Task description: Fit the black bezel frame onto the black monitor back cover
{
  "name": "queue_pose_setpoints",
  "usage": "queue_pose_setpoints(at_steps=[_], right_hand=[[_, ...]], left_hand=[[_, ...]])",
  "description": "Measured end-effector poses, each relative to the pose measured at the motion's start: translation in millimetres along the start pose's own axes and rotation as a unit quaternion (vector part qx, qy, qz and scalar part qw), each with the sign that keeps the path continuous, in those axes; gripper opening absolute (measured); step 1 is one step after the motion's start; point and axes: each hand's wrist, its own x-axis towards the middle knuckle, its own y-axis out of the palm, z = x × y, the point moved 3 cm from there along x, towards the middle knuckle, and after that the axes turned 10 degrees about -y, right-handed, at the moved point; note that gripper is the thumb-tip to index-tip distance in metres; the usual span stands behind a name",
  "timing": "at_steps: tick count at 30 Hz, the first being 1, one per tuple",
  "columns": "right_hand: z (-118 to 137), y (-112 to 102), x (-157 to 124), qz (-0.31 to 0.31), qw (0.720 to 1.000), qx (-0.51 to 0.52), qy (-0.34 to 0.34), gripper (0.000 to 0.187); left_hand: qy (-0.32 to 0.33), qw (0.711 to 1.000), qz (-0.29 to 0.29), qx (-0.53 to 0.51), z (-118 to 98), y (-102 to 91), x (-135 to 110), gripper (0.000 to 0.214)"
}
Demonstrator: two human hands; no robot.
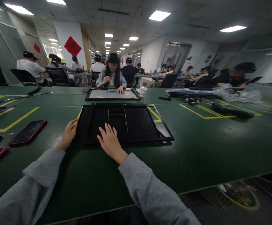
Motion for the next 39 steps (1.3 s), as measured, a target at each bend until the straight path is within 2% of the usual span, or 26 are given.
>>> queue_pose_setpoints(at_steps=[3,6,11,16,19,22,24,32,36,39], right_hand=[[-27,-1,2,-0.015,0.999,-0.021,0.042,0.050],[-68,-11,2,-0.054,0.990,-0.059,0.120,0.048],[-137,-37,-18,-0.093,0.946,-0.134,0.279,0.048],[-175,-54,-49,-0.111,0.891,-0.176,0.404,0.050],[-190,-55,-61,-0.092,0.871,-0.143,0.460,0.046],[-200,-54,-66,-0.070,0.875,-0.115,0.464,0.042],[-203,-54,-66,-0.068,0.880,-0.113,0.457,0.042],[-184,-49,-45,-0.091,0.910,-0.107,0.391,0.047],[-177,-42,-41,-0.070,0.920,-0.102,0.372,0.046],[-177,-40,-41,-0.054,0.919,-0.099,0.377,0.045]], left_hand=[[0.009,0.997,-0.023,0.073,7,-22.8,11,0.043],[0.014,0.991,-0.035,0.129,15,-39.9,21,0.044],[0.037,0.972,-0.039,0.229,22,-57.5,29,0.046],[0.120,0.925,-0.147,0.330,3,-60.1,7,0.043],[0.133,0.922,-0.140,0.337,-7,-45.8,-8,0.042],[0.146,0.921,-0.089,0.349,-8,-29.3,-13,0.044],[0.145,0.922,-0.077,0.350,-6,-26.8,-10,0.043],[0.116,0.942,-0.120,0.290,8,-65.6,19,0.048],[0.050,0.947,-0.086,0.306,21,-66.6,26,0.051],[0.027,0.945,-0.076,0.316,27,-61.6,26,0.052]])
